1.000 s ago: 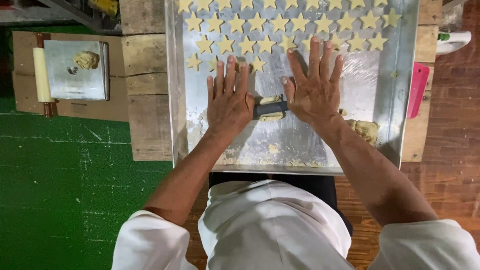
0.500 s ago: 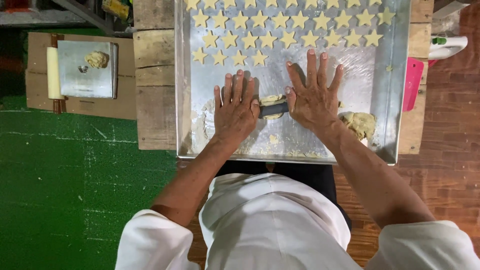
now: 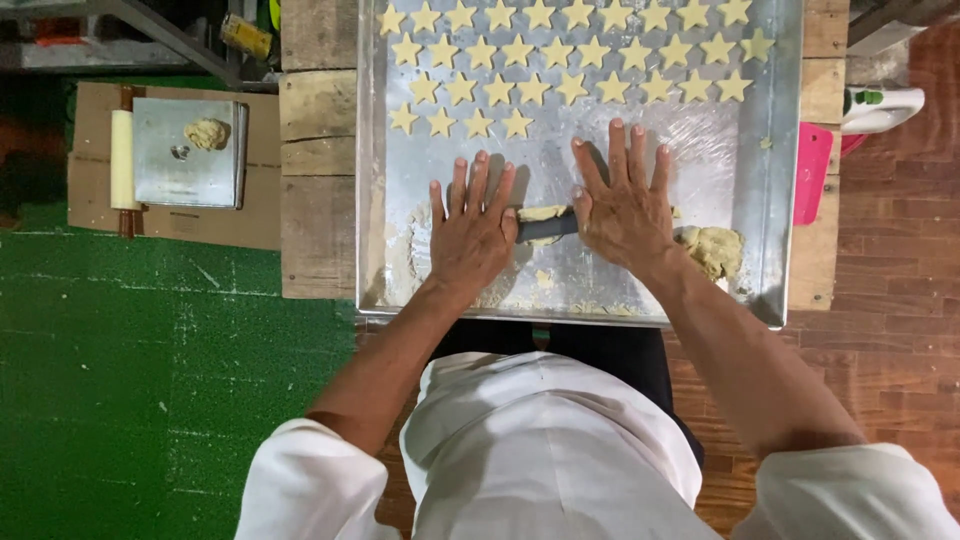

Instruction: Flattening dough with a rolling pin, cutting star-shaped cookies, and arranging them on a baking tray.

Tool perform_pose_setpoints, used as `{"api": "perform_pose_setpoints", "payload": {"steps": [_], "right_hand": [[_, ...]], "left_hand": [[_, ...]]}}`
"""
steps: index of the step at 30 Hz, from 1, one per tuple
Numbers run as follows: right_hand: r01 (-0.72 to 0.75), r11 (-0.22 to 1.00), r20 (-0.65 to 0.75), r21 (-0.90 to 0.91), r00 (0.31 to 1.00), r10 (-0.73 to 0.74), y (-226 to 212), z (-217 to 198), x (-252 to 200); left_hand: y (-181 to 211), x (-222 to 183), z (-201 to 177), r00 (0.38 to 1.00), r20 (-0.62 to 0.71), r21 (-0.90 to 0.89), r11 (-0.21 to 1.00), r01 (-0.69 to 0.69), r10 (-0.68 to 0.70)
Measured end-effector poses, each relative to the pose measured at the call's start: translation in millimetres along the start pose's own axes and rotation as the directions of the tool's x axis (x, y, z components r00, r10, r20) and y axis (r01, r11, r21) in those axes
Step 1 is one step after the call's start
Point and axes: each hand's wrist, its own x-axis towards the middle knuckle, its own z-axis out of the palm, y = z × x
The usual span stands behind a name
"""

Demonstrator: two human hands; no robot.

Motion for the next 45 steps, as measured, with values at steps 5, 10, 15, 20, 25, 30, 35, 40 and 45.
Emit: {"api": "perform_pose_setpoints", "payload": {"steps": [5, 10, 15, 20, 25, 30, 35, 40, 45], "right_hand": [[-0.032, 0.999, 0.000, 0.003, 0.999, 0.032, 2.2, -3.9, 30.6], [0.010, 1.000, -0.152, -0.007, 0.988, -0.011, 7.0, 2.3, 47.5], [0.206, 0.966, -0.458, -0.158, 0.851, -0.257, 31.0, 27.4, 66.0], [0.526, 0.843, -0.386, -0.111, 0.759, -0.524, 54.7, 29.6, 37.8], [0.362, 0.912, -0.103, -0.194, 0.917, -0.386, 51.8, 23.7, 16.8], [0.063, 0.998, -0.100, 0.021, 0.993, -0.061, 39.5, -14.6, 6.0], [0.261, 0.923, -0.616, 0.281, 0.787, -0.035, 73.2, 38.1, 29.5], [0.224, 0.913, -0.705, 0.341, 0.703, 0.091, 76.7, 51.9, 31.4], [0.275, 0.885, -0.716, 0.375, 0.693, 0.088, 76.7, 38.8, 21.5]], "left_hand": [[-13.0, 28.4, 11.9, 0.987, -0.157, 0.015, 1.000, -0.028, 0.030], [-16.9, 44.7, 8.8, 0.973, -0.228, 0.041, 0.999, -0.025, 0.034], [-21.2, 52.7, 14.1, 0.958, -0.282, 0.034, 0.999, -0.038, 0.046], [-30.7, 35.4, 23.1, 0.899, -0.367, 0.029, 0.969, -0.245, 0.238], [-23.9, 19.2, 40.9, 0.669, -0.495, 0.289, 0.831, -0.475, 0.554], [-37.7, 18.5, 48.8, 0.766, -0.482, 0.068, 0.890, -0.450, 0.424], [-13.5, 17.0, 33.7, 0.710, -0.430, 0.085, 0.808, -0.583, 0.557], [-16.1, 56.4, 66.6, 0.667, -0.433, 0.153, 0.778, -0.609, 0.607], [-3.2, 37.5, 4.2, 0.689, -0.543, 0.368, 0.873, -0.319, 0.480]]}}
